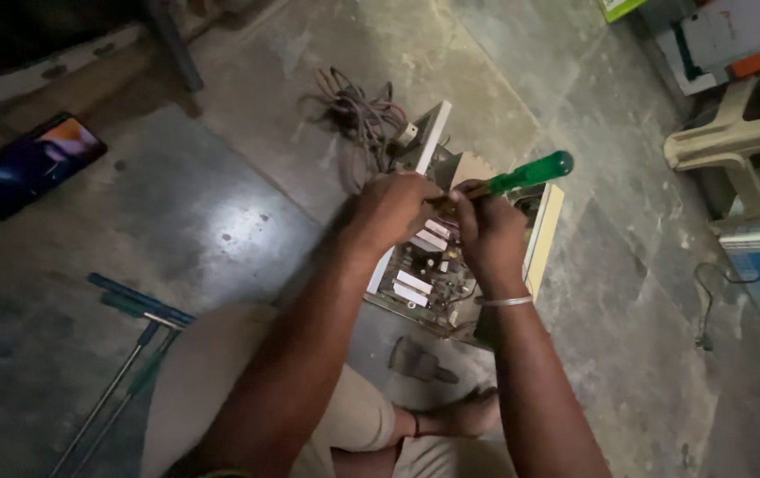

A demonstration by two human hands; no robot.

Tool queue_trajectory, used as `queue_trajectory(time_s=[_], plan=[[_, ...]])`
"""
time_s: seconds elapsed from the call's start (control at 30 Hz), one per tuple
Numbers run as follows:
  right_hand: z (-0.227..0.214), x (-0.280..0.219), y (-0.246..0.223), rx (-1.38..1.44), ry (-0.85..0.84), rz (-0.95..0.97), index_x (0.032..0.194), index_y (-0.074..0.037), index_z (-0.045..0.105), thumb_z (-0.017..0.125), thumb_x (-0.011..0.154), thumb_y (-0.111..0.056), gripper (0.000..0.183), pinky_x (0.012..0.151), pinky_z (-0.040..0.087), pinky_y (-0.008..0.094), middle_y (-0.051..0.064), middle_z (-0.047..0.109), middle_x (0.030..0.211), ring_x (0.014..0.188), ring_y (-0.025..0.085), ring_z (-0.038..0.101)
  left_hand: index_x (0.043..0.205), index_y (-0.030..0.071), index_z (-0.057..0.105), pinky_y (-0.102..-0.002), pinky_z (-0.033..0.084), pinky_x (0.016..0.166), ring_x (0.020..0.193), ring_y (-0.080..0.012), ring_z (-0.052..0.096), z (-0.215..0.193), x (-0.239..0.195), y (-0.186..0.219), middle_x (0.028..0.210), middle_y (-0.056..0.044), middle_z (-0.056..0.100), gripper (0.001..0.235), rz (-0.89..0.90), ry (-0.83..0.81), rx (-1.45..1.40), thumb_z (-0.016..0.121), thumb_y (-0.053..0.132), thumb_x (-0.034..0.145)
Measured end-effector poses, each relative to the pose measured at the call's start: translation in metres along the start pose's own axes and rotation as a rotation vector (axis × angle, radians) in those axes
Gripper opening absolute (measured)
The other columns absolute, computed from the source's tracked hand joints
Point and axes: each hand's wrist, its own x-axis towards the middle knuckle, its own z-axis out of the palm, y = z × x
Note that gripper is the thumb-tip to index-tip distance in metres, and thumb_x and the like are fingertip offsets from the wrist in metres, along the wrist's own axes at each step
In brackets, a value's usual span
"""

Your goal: The person is sitting on the floor repairing an electronic device. They use a screwdriver to adjust components and wires inside the open casing of the device.

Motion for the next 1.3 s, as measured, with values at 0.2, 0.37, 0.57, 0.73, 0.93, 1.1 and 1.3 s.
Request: queue_trajectory(time_s=[0.2,0.37,0.57,0.73,0.93,1.1,1.3], plan=[[0.0,0.005,-0.006,0.02,-0.006,-0.065,0.102,0.0,0.072,0.069,0.1,-0.018,0.019,0.067,0.055,0.037,0.018,0.072,0.082,0.073,0.03,0.074,0.099,0.014,0.077,-0.048,0.053,0.084,0.097,-0.0349,0.069,0.003,-0.002,-0.005,0.097,-0.012,0.074,0.015,-0.081,-0.021,-0.002,0.073,0.021,0.086],[0.004,0.005,-0.008,-0.035,-0.011,-0.071,0.1,0.0,0.073,0.071,0.099,-0.019,0.019,0.066,0.053,0.04,0.02,0.07,0.08,0.071,0.035,0.07,0.099,0.011,0.076,-0.049,0.052,0.084,0.096,-0.0364,0.069,0.006,-0.004,-0.01,0.098,-0.014,0.074,0.021,-0.022,0.064,0.02,0.072,0.018,0.08],[0.007,0.012,-0.004,-0.069,-0.012,-0.097,0.096,0.003,0.071,0.074,0.099,-0.02,0.023,0.062,0.051,0.042,0.022,0.067,0.078,0.067,0.038,0.067,0.094,0.011,0.075,-0.048,0.053,0.086,0.097,-0.0353,0.069,0.008,-0.001,-0.012,0.094,-0.013,0.073,0.014,-0.046,0.045,0.058,0.071,0.015,0.082],[0.01,0.015,0.0,-0.066,-0.011,-0.117,0.096,0.002,0.071,0.074,0.098,-0.021,0.023,0.059,0.051,0.041,0.02,0.068,0.076,0.064,0.035,0.068,0.091,0.011,0.075,-0.049,0.053,0.081,0.094,-0.0359,0.069,0.008,-0.001,-0.012,0.091,-0.014,0.072,0.011,-0.05,0.053,0.052,0.073,0.016,0.081],[0.015,0.013,0.008,-0.038,-0.013,-0.003,0.094,0.003,0.071,0.076,0.098,-0.023,0.027,0.061,0.052,0.038,0.019,0.069,0.074,0.062,0.029,0.069,0.092,0.013,0.076,-0.05,0.051,0.083,0.098,-0.0346,0.068,0.009,-0.003,-0.011,0.093,-0.011,0.073,0.013,-0.053,0.079,0.06,0.076,0.02,0.081],[0.012,0.009,0.006,0.057,0.003,-0.081,0.103,0.002,0.072,0.073,0.099,-0.018,0.021,0.07,0.057,0.031,0.016,0.075,0.084,0.077,0.024,0.076,0.096,0.015,0.077,-0.053,0.048,0.084,0.101,-0.0358,0.065,0.003,-0.003,-0.002,0.095,-0.012,0.073,0.019,-0.114,0.007,0.114,0.079,0.025,0.08],[-0.001,0.008,0.019,0.17,-0.142,-0.035,0.112,0.003,0.068,0.068,0.101,-0.012,0.019,0.081,0.057,0.03,0.014,0.076,0.096,0.089,0.018,0.075,0.1,0.015,0.078,-0.053,0.044,0.093,0.108,-0.0327,0.065,0.014,-0.004,0.0,0.099,-0.01,0.074,0.025,-0.103,0.058,0.092,0.081,0.025,0.078]])
